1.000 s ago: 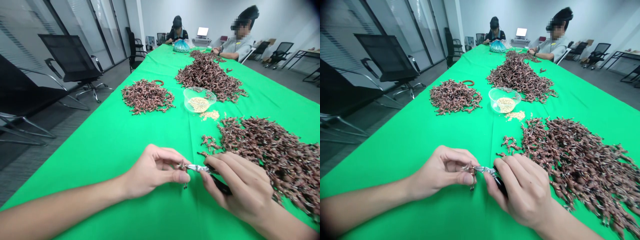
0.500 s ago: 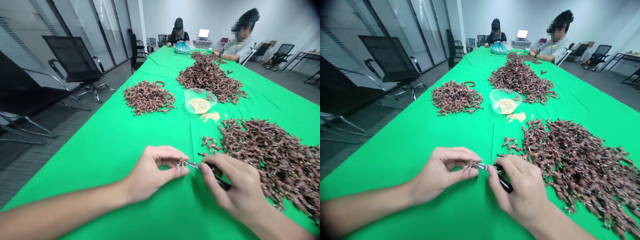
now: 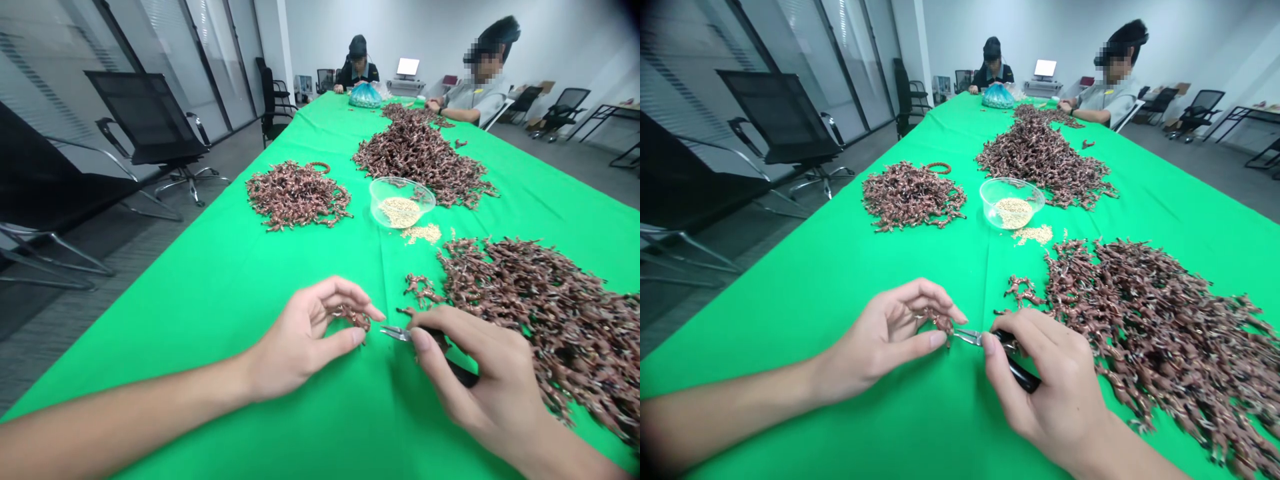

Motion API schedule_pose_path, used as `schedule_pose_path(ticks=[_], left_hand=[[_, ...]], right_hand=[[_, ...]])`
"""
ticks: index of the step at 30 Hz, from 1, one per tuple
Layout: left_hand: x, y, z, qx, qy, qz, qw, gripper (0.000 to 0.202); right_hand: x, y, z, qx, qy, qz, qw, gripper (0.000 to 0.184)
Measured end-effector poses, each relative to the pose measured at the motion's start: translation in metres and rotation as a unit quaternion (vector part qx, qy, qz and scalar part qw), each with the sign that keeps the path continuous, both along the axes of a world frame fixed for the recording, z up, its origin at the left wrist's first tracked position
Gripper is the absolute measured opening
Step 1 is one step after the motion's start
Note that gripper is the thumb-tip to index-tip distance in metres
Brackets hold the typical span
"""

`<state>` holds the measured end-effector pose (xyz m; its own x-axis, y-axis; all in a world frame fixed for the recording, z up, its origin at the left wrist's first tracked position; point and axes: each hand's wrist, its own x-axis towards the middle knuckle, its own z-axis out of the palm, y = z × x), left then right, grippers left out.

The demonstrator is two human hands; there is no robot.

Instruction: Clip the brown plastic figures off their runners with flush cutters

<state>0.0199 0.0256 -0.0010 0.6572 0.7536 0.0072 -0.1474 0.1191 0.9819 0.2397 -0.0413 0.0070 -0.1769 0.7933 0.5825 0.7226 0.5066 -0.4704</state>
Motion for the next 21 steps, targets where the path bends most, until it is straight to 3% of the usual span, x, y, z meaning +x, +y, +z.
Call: schedule_pose_path(ticks=[4,8,14,18,21], left_hand=[[0.0015,0.0012,-0.0015,-0.045,-0.018,0.014,0.999,0.035],[0.0014,0.0033,-0.0003,-0.065,0.003,0.035,0.997,0.026],[0.0012,0.0042,0.0016,-0.036,0.0,0.021,0.999,0.018],[0.0018,0.0038,0.0028,-0.04,-0.016,-0.004,0.999,0.03],[0.0025,0.001,0.0048,-0.086,-0.042,-0.014,0.995,0.039]], right_hand=[[-0.0016,0.0004,0.0009,0.002,-0.001,0.011,1.0,0.003],[-0.0016,0.0001,0.0004,-0.008,-0.005,0.023,1.0,0.003],[-0.0007,-0.0008,0.0005,-0.012,0.0,0.03,0.999,0.004],[-0.0005,-0.0018,0.0015,0.003,0.001,0.021,1.0,0.004],[-0.0004,-0.0017,0.0013,0.003,0.004,0.01,1.0,0.004]])
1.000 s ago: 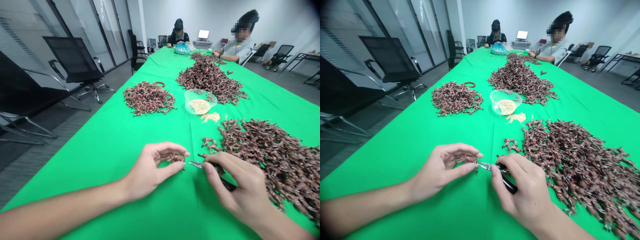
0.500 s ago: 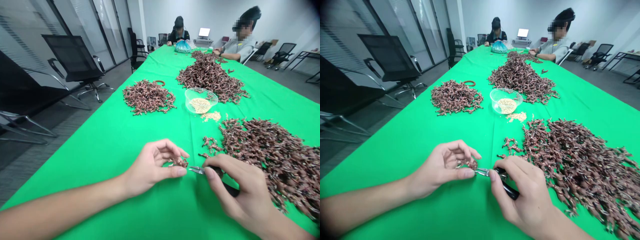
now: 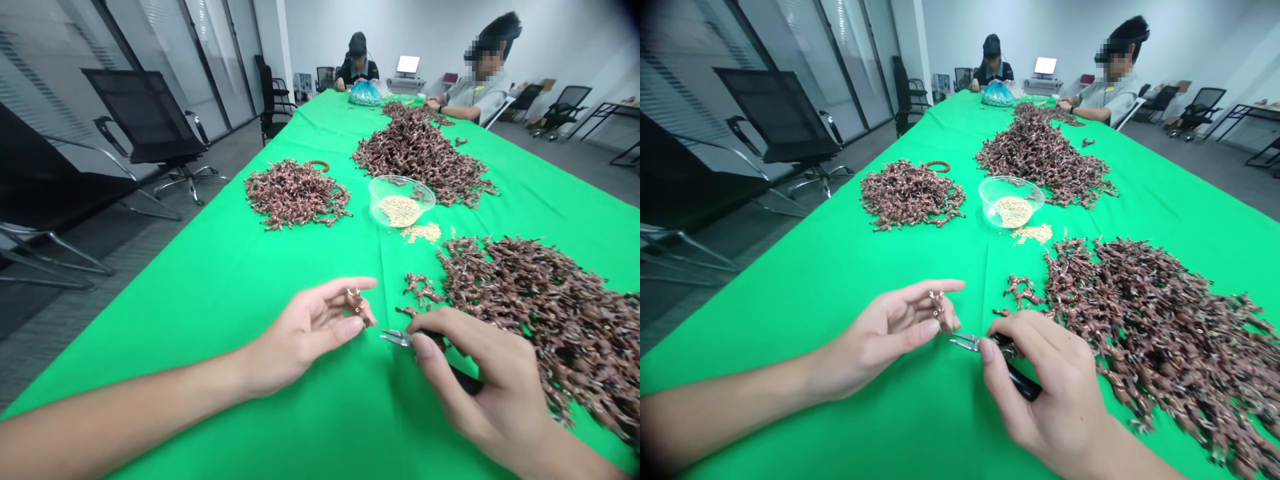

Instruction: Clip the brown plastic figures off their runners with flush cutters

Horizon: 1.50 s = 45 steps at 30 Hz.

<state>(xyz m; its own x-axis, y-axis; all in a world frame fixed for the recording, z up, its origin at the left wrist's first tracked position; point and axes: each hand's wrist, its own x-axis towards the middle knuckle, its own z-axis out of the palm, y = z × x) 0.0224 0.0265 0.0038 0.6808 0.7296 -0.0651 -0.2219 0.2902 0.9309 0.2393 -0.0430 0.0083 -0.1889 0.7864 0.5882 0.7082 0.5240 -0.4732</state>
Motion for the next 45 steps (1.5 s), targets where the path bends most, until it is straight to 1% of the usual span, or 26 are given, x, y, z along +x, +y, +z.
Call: schedule_pose_path(ticks=[4,7,10,13,18,23,32,37,45], left_hand=[[0.001,-0.005,0.003,-0.102,-0.033,-0.03,0.994,0.039],[0.002,-0.009,0.005,-0.128,-0.033,-0.045,0.99,0.043],[0.001,-0.011,0.006,-0.112,-0.011,-0.068,0.991,0.047],[0.001,-0.012,0.007,-0.082,-0.003,-0.098,0.992,0.049],[-0.001,-0.013,0.007,-0.072,0.003,-0.116,0.991,0.048],[-0.001,-0.013,0.005,-0.063,0.009,-0.114,0.992,0.047],[-0.001,-0.012,0.007,-0.07,0.008,-0.111,0.991,0.047],[-0.002,-0.013,0.005,-0.075,-0.005,-0.115,0.99,0.046],[-0.001,-0.013,0.005,-0.081,-0.005,-0.118,0.99,0.045]], right_hand=[[0.001,0.001,-0.002,-0.002,-0.001,-0.018,1.0,0.004],[0.001,0.002,-0.004,0.012,-0.01,-0.022,1.0,0.005],[0.001,0.002,-0.004,0.014,-0.015,-0.011,1.0,0.005],[-0.001,0.002,-0.004,-0.002,-0.013,-0.001,1.0,0.003],[-0.001,0.001,-0.002,-0.035,0.005,-0.001,0.999,0.005],[0.0,0.001,-0.003,-0.047,0.01,0.006,0.999,0.007],[-0.003,0.002,-0.003,-0.033,0.003,0.008,0.999,0.006],[-0.001,0.002,-0.003,-0.047,0.004,0.003,0.999,0.006],[-0.002,0.002,-0.003,-0.019,-0.011,0.007,1.0,0.005]])
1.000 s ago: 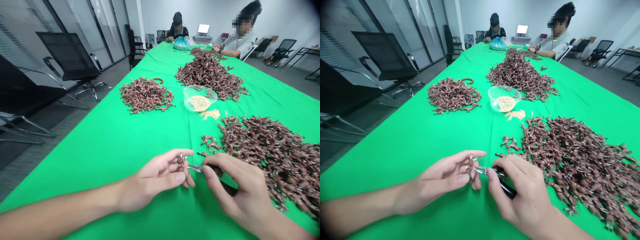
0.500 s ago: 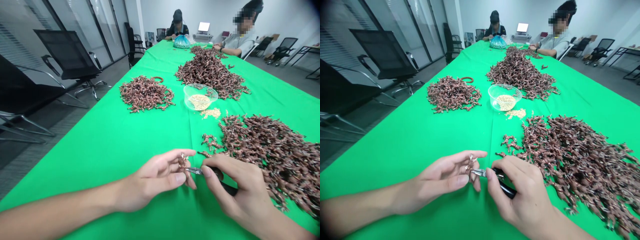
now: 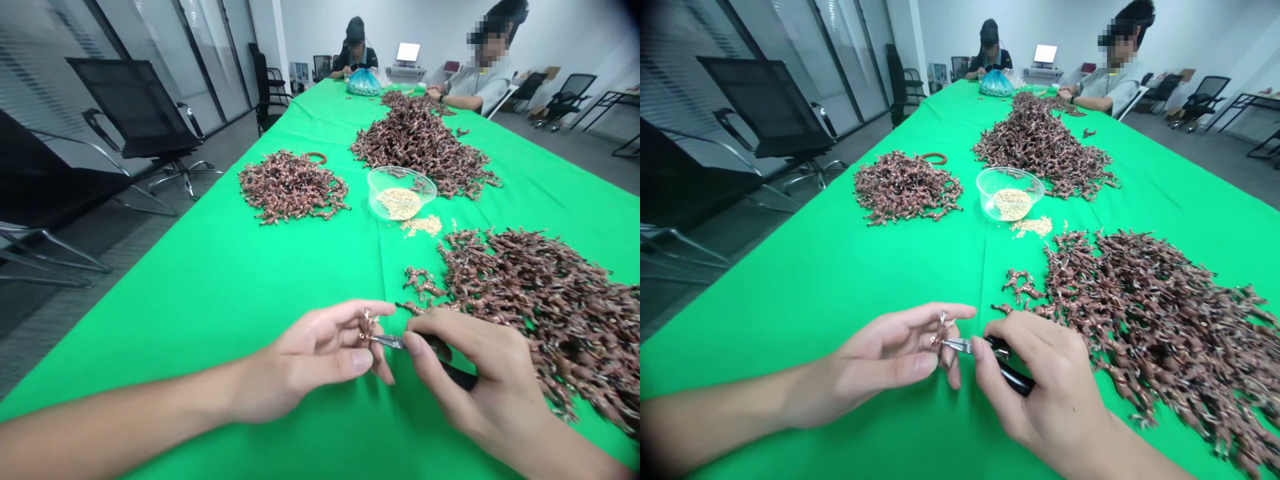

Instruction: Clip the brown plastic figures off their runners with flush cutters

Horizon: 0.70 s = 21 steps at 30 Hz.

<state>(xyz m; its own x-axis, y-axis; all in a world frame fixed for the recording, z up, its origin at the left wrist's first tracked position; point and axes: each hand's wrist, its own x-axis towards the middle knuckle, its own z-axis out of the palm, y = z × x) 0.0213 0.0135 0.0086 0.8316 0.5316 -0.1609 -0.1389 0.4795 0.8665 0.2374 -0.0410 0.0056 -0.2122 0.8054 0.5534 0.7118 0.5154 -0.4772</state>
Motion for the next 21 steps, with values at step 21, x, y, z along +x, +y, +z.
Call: schedule_pose_path(ticks=[21], left_hand=[[-0.0028,-0.001,-0.0033,0.174,0.084,0.018,0.981,0.047]], right_hand=[[0.0048,-0.0018,0.0084,-0.256,0.04,0.017,0.966,0.047]])
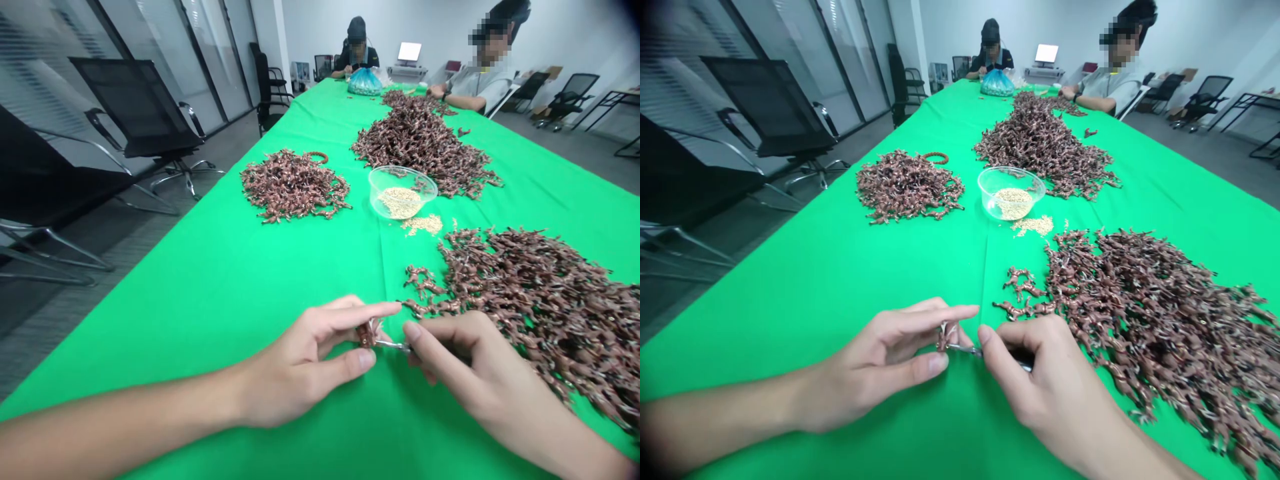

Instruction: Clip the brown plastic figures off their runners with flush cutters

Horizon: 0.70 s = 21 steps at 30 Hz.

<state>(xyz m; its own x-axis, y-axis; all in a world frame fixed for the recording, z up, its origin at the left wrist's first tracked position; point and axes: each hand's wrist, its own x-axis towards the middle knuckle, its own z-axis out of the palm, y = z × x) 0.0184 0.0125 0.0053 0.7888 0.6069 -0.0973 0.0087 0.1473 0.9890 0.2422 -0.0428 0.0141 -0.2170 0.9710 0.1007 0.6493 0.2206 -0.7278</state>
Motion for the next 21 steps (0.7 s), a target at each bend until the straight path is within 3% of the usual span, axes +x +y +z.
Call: schedule_pose_path(ticks=[2,4,7,10,15,21], left_hand=[[0.0,0.0,0.0,0.011,0.0,0.004,1.0,0.047],[0.001,0.0,0.001,-0.007,-0.008,0.02,1.0,0.045],[0.003,0.0,0.002,-0.079,-0.022,0.045,0.996,0.042],[0.004,0.001,0.001,-0.144,-0.035,0.04,0.988,0.041],[0.002,0.003,0.0,-0.192,-0.061,0.027,0.979,0.038],[0.001,0.004,0.002,-0.197,-0.062,0.019,0.978,0.037]], right_hand=[[0.001,0.001,0.0,-0.013,0.002,0.007,1.0,0.047],[0.002,0.002,0.001,0.02,-0.013,0.008,1.0,0.043],[0.002,0.004,0.001,0.12,-0.037,-0.002,0.992,0.029],[0.005,0.005,-0.004,0.257,-0.068,0.001,0.964,0.007],[0.01,0.003,-0.011,0.417,-0.172,0.02,0.892,0.018],[0.01,-0.001,-0.009,0.47,-0.219,0.027,0.854,0.022]])
